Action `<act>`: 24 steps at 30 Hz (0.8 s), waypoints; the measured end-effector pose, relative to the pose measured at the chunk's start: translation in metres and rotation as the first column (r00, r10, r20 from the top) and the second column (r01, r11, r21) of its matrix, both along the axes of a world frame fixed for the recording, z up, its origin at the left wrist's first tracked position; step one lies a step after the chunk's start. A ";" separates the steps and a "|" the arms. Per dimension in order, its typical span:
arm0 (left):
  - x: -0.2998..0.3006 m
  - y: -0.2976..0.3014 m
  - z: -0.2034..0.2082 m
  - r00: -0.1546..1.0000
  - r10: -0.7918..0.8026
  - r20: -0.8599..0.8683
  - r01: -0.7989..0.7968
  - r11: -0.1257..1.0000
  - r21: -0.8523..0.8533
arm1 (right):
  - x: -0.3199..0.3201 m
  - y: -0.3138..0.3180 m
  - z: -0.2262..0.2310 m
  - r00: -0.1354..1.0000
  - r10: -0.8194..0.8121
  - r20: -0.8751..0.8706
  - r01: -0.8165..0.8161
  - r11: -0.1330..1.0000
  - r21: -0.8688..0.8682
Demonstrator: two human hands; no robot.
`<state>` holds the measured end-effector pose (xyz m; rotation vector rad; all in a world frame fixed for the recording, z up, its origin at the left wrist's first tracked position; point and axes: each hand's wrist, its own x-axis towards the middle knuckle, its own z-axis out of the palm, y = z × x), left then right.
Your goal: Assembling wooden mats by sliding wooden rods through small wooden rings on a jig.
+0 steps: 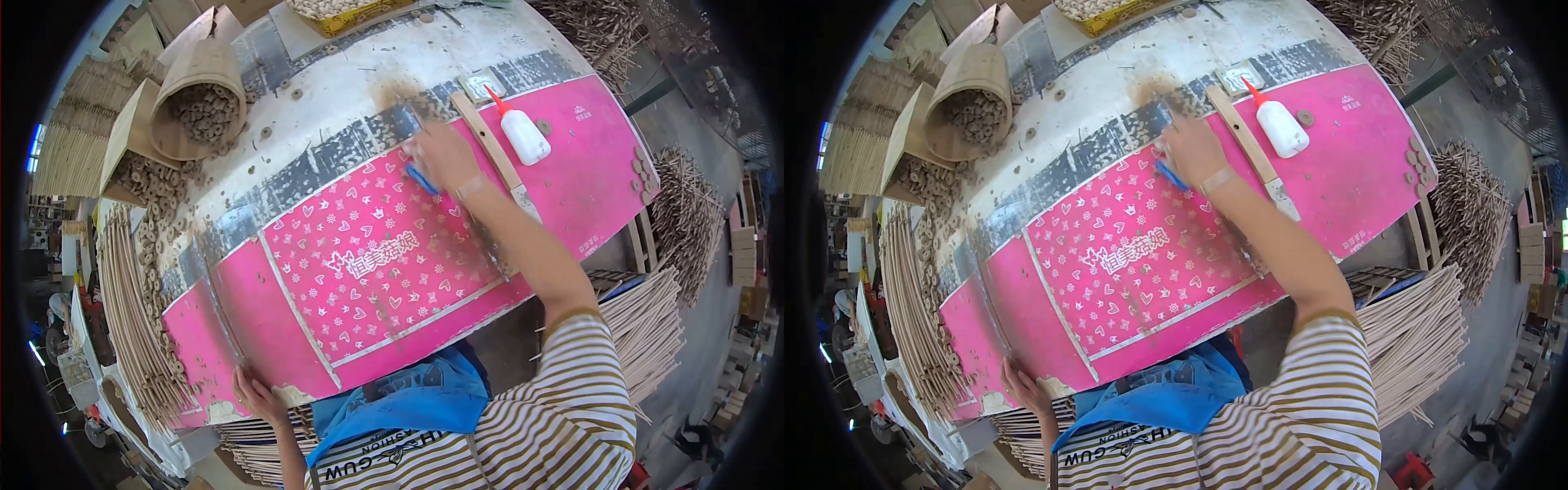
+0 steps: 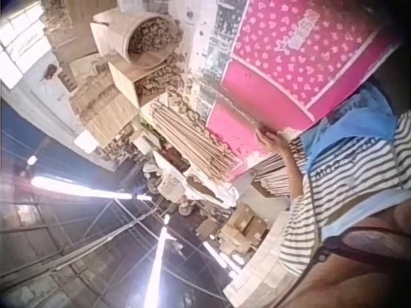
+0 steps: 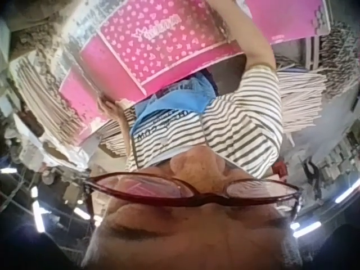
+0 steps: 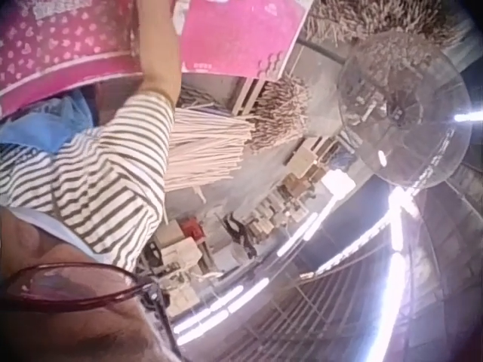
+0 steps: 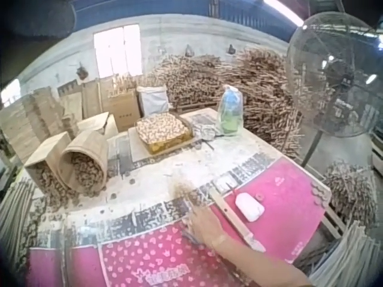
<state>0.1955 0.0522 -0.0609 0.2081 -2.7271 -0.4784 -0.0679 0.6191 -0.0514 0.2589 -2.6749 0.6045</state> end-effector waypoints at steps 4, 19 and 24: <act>-0.005 0.001 0.004 0.999 -0.037 0.014 0.037 0.999 -0.022 | 0.144 0.015 0.021 0.998 0.044 0.039 -0.041 0.997 -0.066; -0.089 0.026 -0.017 0.879 -0.476 -0.036 0.476 0.879 -0.004 | 0.244 0.088 0.043 0.931 -0.335 0.149 0.366 0.860 -0.354; -0.140 0.123 -0.019 0.643 -0.766 -0.013 0.752 0.628 0.202 | 0.267 0.086 0.036 0.836 -0.544 -0.070 0.489 0.798 -0.351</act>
